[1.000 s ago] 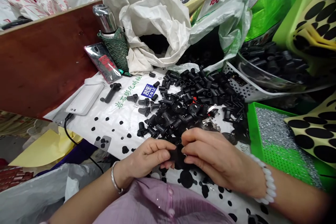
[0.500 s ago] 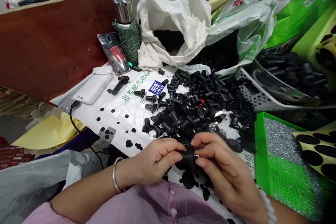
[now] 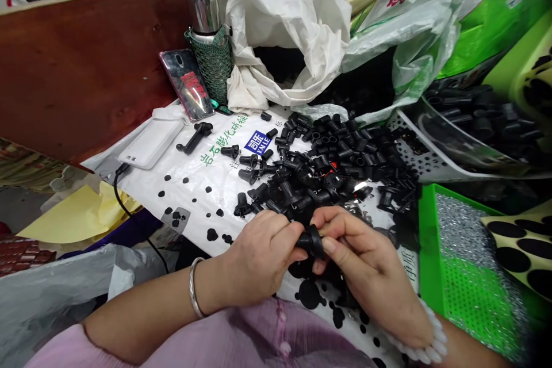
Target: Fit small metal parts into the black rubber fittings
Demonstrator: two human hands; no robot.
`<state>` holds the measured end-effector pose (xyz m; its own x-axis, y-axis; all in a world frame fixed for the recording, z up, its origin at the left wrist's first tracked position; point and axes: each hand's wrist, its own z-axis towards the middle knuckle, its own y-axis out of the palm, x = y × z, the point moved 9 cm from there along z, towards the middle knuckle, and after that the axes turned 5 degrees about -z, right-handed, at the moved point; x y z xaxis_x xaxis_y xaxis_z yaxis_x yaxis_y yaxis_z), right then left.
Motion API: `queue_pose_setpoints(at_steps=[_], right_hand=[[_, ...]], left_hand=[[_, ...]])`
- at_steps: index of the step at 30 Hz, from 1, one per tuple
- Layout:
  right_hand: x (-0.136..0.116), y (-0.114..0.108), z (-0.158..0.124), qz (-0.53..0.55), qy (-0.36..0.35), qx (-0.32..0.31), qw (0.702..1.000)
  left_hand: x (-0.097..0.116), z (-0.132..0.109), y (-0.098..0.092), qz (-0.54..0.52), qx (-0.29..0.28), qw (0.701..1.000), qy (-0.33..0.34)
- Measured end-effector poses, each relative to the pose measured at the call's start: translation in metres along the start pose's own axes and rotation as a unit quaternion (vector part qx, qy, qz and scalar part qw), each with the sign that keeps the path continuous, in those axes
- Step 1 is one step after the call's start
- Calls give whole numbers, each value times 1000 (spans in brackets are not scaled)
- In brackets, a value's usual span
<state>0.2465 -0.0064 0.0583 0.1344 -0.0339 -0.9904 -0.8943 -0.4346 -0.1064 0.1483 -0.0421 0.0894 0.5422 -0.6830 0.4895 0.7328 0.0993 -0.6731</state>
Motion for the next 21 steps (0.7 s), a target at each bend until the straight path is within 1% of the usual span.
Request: queue_pose_setpoints(at_steps=[3, 5, 6, 8, 11, 14, 16, 17, 19, 21], right_hand=[[13, 2, 2, 82, 50, 2, 995], [18, 4, 2, 115, 61, 0, 991], [18, 5, 2, 123, 60, 0, 991], [16, 5, 2, 128, 46, 3, 991], [9, 1, 1, 119, 13, 16, 993], [3, -5, -1, 97, -15, 37, 994], [1, -8, -2, 67, -35, 48, 996], [-1, -9, -3, 44, -48, 49, 997], [-8, -10, -6, -31, -90, 54, 994], [-21, -9, -12, -133, -166, 63, 975]], left_hand=[[1, -1, -3, 16, 37, 999, 11], [-3, -1, -5, -26, 50, 998, 0], [-6, -2, -6, -64, 50, 996, -20], [-18, -3, -8, -148, 49, 984, -84], [-33, -7, -5, -269, 46, 942, -194], [-43, -14, 6, -403, 40, 872, -274], [-49, -19, 14, -457, 48, 830, -317], [-51, -21, 18, -467, 49, 816, -337], [-53, -23, 25, -467, 27, 805, -366], [-50, -23, 31, -471, -12, 797, -377]])
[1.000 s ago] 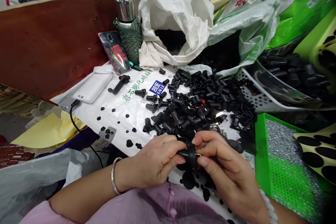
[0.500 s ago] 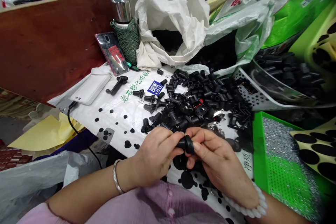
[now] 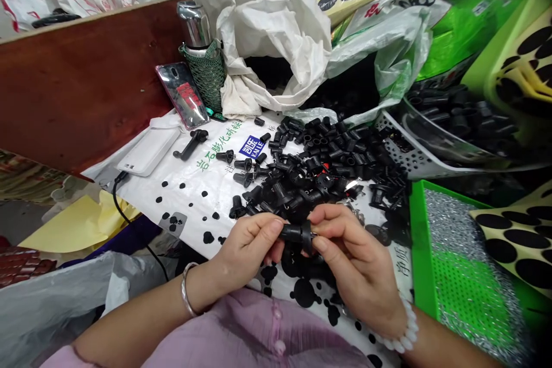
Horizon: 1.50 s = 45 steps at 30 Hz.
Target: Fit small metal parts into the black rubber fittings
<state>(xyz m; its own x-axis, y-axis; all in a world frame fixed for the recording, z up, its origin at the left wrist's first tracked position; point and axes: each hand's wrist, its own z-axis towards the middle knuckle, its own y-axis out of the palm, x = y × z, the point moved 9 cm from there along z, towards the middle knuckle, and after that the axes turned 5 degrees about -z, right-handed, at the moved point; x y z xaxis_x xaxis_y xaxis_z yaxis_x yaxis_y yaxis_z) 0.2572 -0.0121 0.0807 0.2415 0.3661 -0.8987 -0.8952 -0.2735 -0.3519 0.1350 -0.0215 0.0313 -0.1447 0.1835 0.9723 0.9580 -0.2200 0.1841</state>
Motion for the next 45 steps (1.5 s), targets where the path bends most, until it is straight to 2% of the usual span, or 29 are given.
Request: queue_pose_setpoints(at_steps=[3, 4, 6, 8, 11, 13, 14, 15, 16, 19, 20, 22, 25, 28, 31, 33, 37, 40, 45], right_hand=[[-19, -2, -4, -99, -99, 4, 990], [-20, -2, -5, -102, -101, 3, 990], [-16, -3, -4, -79, -69, 5, 994], [-8, -2, -5, -32, -25, 8, 999], [8, 4, -7, 99, 50, 5, 994], [20, 9, -9, 181, 101, 0, 978], [24, 10, -10, 206, 120, -1, 971], [26, 11, -10, 221, 133, -2, 966], [27, 11, -9, 229, 139, -4, 963], [21, 8, -5, 226, 124, -9, 966], [17, 6, -3, 208, 109, -11, 972], [9, 1, 0, 135, 69, -9, 988], [-5, -2, 2, 1, -7, 2, 1000], [-10, -1, 2, -35, -28, 12, 999], [-8, 0, 2, -15, -9, 15, 1000], [-8, 1, 3, -5, -3, 12, 1000], [1, 2, 6, 41, 49, 0, 998], [6, 3, 6, 77, 73, 5, 994], [7, 2, 0, 81, 66, 43, 994]], left_hand=[[4, -3, 6, 10, -27, 1000, -11], [8, -5, 7, 32, -25, 999, 4], [22, -9, 6, 118, -7, 990, 75], [39, -15, 9, 230, 17, 956, 183], [55, -29, 21, 358, 35, 870, 338], [60, -34, 27, 391, 34, 829, 399], [61, -35, 28, 391, 32, 824, 408], [61, -33, 27, 380, 27, 833, 400], [60, -29, 24, 358, 18, 855, 376], [51, -15, 10, 226, 2, 938, 262], [48, -12, 6, 183, 4, 956, 228], [41, -8, 1, 153, 10, 973, 173], [33, -5, 7, 257, -8, 956, 144], [42, -11, 17, 368, 20, 896, 248], [48, -23, 26, 404, 54, 843, 352], [47, -25, 27, 397, 58, 839, 368], [42, -22, 22, 360, 52, 863, 349], [44, -23, 21, 375, 55, 852, 360], [45, -25, 23, 392, 65, 835, 381]])
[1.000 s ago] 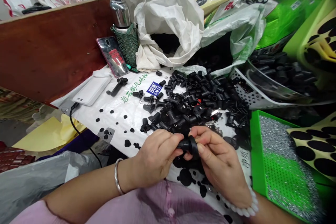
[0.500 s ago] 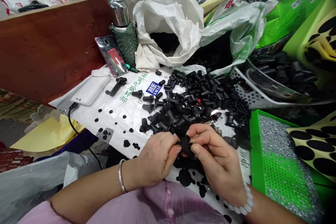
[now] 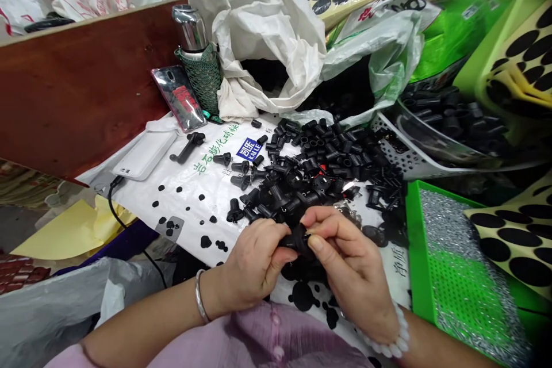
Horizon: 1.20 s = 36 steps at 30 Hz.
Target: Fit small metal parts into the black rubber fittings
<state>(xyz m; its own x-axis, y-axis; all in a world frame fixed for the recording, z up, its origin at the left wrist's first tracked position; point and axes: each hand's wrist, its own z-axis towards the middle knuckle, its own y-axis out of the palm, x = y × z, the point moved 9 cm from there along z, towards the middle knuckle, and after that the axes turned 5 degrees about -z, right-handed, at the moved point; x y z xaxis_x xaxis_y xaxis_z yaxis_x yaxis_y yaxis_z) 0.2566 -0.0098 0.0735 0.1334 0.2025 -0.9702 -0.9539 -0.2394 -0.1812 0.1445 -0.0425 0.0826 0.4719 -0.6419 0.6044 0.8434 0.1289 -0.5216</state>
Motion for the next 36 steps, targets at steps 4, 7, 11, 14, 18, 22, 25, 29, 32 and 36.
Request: queue_pose_setpoints(at_steps=[4, 7, 11, 14, 18, 22, 25, 29, 32, 36], right_hand=[[4, -1, -5, 7, 2, 15, 1000], [6, -1, -6, 10, 4, 22, 1000], [0, -4, -3, 4, -16, 33, 999], [-10, -7, 2, -14, -33, 26, 999], [-20, -16, 2, -38, -49, 31, 998], [-14, -7, -5, -64, -49, -13, 997], [-5, 6, -8, -60, -34, -38, 997], [-2, 6, -7, -48, -37, -14, 998], [-11, 1, -8, -100, -87, -2, 991], [-38, 1, -12, -242, -228, -1, 943]], left_hand=[[1, -2, 3, 2, 1, 1000, 2], [0, -2, 4, -7, 3, 1000, -3], [-11, -2, 10, -67, -37, 994, -83], [-19, -4, 14, -142, -63, 976, -153], [-24, -4, 6, -219, -29, 956, -195], [-24, -1, -5, -201, 30, 964, -174], [-17, 1, -8, -137, 58, 982, -118], [-5, -1, -8, -63, 58, 995, -54], [0, -1, -15, -48, 44, 997, -31], [9, 2, -33, -77, 48, 996, 10]])
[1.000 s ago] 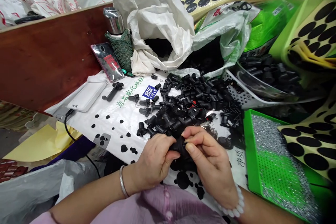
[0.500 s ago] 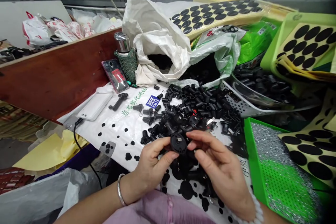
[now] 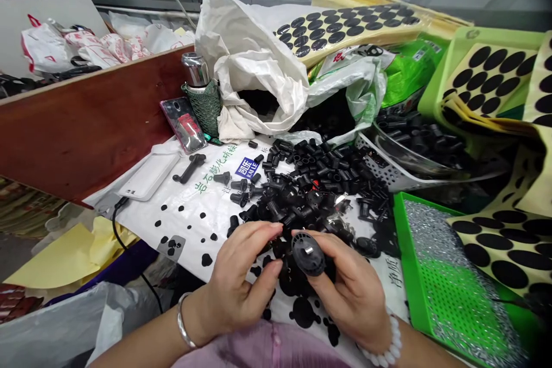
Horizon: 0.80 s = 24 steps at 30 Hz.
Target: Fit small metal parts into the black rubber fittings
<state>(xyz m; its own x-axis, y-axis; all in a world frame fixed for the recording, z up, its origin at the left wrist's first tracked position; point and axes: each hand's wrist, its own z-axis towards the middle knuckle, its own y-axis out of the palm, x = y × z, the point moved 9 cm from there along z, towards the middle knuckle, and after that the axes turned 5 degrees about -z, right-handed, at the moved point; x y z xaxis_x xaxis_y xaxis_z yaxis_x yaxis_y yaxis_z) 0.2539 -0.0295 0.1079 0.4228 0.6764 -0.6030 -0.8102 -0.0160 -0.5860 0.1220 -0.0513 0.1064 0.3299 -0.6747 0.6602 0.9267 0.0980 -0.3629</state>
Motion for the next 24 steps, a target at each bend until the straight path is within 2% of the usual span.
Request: queue_pose_setpoints(at_steps=[3, 6, 11, 14, 19, 22, 24], right_hand=[[-13, -2, 2, -75, -84, -6, 994], [-20, -3, 2, -126, -124, 3, 984], [-18, -2, 0, -169, -118, 17, 978], [-13, -1, 2, -183, -96, 26, 978], [-12, -2, 10, -215, -84, 64, 971], [-16, 3, 18, -215, -97, 73, 969], [-19, 7, 22, -216, -110, 75, 967]], left_hand=[[15, 6, -4, -32, -20, 998, 54], [25, 15, -3, -35, -43, 995, 79], [33, 19, 7, 19, -81, 989, 119], [26, 15, 15, 71, -99, 985, 118], [1, 9, 20, 75, -81, 993, 46], [-20, 7, 15, 16, -39, 998, -55], [-36, 3, 11, -39, -2, 990, -133]])
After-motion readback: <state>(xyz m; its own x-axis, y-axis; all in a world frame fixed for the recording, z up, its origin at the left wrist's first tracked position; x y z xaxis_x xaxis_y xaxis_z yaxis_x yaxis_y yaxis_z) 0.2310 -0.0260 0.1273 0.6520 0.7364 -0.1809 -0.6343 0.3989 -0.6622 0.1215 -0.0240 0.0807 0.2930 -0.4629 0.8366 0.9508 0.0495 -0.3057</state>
